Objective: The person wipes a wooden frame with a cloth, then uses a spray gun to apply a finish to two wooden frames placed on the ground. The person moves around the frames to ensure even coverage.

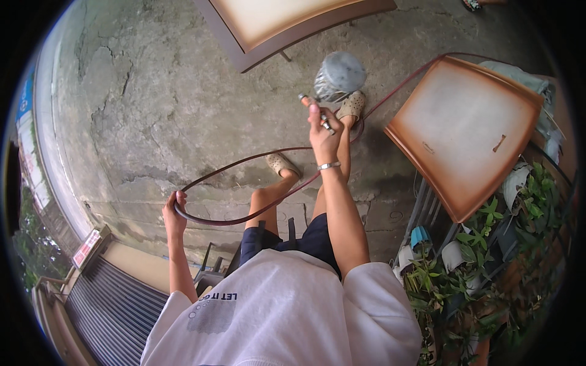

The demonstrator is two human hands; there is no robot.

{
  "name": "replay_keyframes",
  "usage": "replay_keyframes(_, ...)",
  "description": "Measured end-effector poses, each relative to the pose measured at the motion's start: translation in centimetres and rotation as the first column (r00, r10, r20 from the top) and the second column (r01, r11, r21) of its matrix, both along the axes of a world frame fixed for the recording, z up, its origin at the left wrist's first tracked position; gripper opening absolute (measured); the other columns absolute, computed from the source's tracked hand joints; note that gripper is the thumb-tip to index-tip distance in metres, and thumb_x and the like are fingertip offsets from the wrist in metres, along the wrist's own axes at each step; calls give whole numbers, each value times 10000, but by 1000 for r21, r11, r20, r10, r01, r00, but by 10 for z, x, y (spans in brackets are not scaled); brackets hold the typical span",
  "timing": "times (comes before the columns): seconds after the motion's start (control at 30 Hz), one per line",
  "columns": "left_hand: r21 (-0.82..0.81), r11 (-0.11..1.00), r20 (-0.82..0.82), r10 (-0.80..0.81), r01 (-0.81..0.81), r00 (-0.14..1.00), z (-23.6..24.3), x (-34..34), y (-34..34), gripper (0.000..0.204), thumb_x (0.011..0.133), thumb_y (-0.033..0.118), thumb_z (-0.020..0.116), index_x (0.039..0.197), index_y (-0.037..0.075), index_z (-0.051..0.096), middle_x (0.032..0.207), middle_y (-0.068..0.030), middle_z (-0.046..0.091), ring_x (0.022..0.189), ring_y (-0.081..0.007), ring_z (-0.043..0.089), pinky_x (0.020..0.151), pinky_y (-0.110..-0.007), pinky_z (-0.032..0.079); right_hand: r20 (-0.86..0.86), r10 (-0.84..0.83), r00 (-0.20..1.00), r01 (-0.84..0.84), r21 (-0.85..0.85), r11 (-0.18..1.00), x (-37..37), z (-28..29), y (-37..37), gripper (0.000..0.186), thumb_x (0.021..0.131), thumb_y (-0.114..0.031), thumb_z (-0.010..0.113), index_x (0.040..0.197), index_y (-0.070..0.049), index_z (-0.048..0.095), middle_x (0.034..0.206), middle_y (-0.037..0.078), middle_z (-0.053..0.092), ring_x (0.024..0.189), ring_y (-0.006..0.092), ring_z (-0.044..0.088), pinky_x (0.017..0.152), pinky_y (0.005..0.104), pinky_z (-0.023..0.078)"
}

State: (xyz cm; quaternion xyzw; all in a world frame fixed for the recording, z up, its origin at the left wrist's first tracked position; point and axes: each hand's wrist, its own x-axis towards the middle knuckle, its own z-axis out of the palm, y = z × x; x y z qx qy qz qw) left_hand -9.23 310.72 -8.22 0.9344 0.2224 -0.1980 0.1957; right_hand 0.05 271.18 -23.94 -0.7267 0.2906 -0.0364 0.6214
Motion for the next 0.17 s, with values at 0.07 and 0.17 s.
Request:
replay_keyframes(0.07, 10, 1000, 23, -7, 6, 1000, -6, -11, 18, 393, 1061, 339, 518, 960, 0, 688, 879, -208, 681, 807, -395, 646, 746, -430, 497, 85, 198, 977, -192, -70, 979, -18, 24, 41, 274, 991, -292, 673, 985, -34, 764, 722, 93, 696, 592, 159, 641, 563, 307, 488)
replay_keyframes(0.17, 2, 1000, 26, 0, 0, 1000, -5, -8, 21, 392, 1060, 340, 520, 971, -1, 693, 886, -212, 686, 824, -396, 656, 759, -434, 502, 124, 348, 929, -346, -39, 938, -26, 42, 64, 250, 973, -285, 696, 997, -48, 772, 770, 130, 713, 628, 204, 682, 587, 302, 507)
